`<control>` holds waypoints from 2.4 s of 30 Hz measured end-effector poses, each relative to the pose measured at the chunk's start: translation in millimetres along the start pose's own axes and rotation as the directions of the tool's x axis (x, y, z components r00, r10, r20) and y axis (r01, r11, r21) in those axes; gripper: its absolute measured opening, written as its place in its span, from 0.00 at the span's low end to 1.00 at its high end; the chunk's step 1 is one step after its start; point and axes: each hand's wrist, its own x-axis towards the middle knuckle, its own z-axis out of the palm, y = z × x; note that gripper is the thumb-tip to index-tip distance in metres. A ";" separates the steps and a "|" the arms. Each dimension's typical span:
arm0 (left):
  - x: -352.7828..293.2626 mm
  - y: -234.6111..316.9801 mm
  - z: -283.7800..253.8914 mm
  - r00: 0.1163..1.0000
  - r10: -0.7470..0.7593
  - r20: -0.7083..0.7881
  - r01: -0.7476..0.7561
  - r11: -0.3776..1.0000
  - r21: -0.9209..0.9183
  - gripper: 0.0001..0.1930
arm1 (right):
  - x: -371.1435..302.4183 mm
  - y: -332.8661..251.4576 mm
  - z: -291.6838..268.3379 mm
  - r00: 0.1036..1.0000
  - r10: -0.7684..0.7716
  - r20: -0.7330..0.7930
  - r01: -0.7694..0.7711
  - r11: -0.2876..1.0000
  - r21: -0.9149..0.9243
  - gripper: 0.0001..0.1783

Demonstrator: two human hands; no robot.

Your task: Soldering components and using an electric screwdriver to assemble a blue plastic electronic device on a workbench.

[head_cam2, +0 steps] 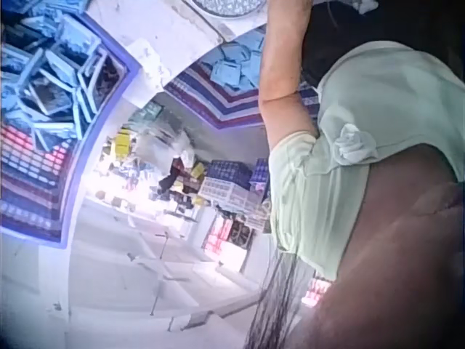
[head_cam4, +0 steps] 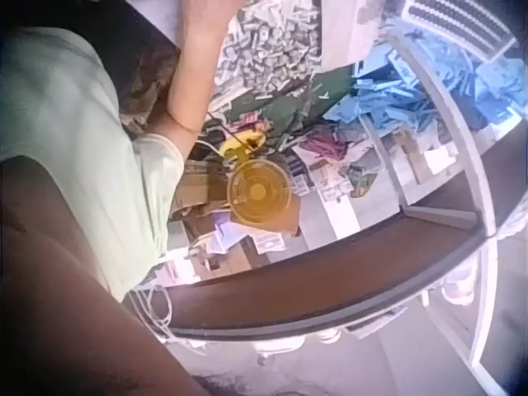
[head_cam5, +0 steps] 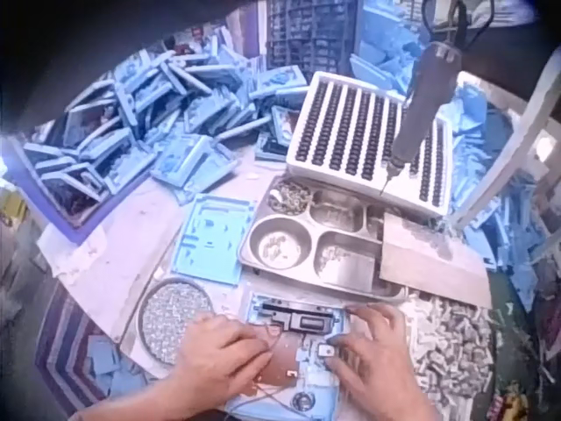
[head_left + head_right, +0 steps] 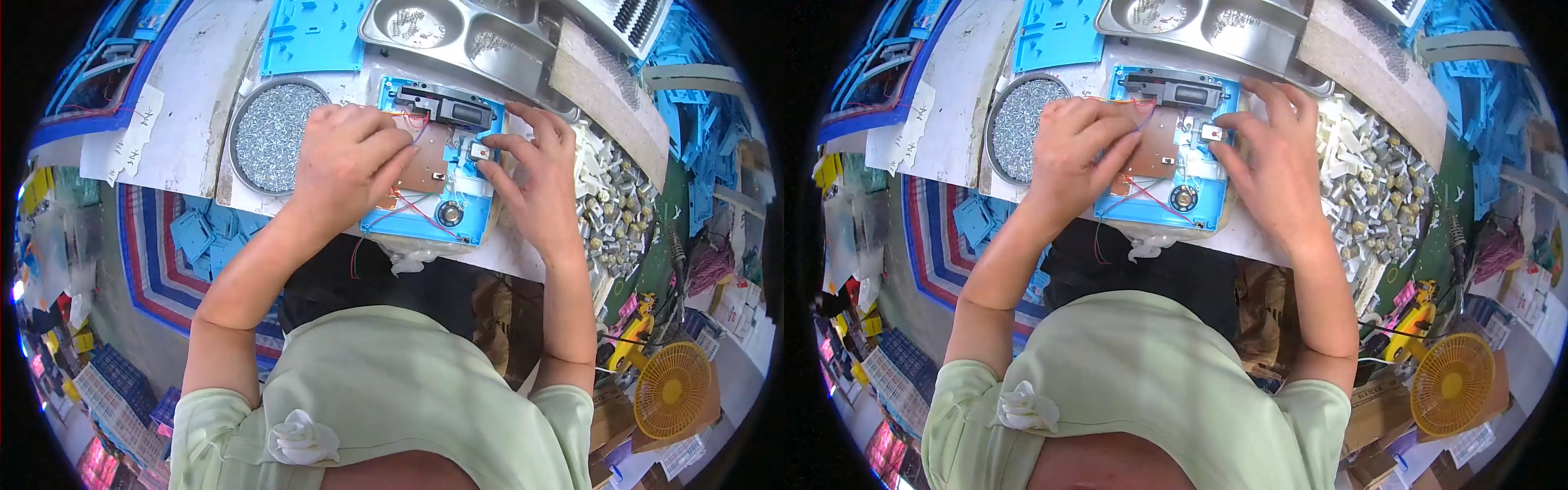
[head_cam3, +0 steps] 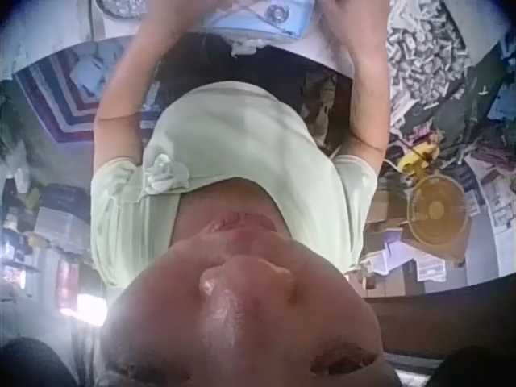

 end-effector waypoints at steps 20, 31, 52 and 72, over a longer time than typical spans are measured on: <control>-8.8 5.7 5.0 0.980 0.154 0.123 -0.150 0.988 -0.042 0.09 | 29.9 -11.6 18.7 0.987 -0.124 -0.102 0.142 0.971 0.194 0.08; -9.1 20.7 5.4 0.981 0.182 0.064 -0.164 0.960 -0.226 0.14 | 31.9 -18.3 13.4 0.940 -0.332 -0.074 0.337 0.939 0.066 0.11; -18.5 12.4 -3.2 0.974 0.120 0.192 -0.072 0.969 -0.238 0.12 | 35.3 -21.5 18.9 0.915 -0.398 -0.068 0.397 0.917 -0.023 0.08; 38.3 14.0 6.3 0.996 0.049 0.072 -0.043 0.996 -0.082 0.13 | 15.7 -3.8 12.8 0.974 -0.084 -0.212 0.131 0.968 0.216 0.04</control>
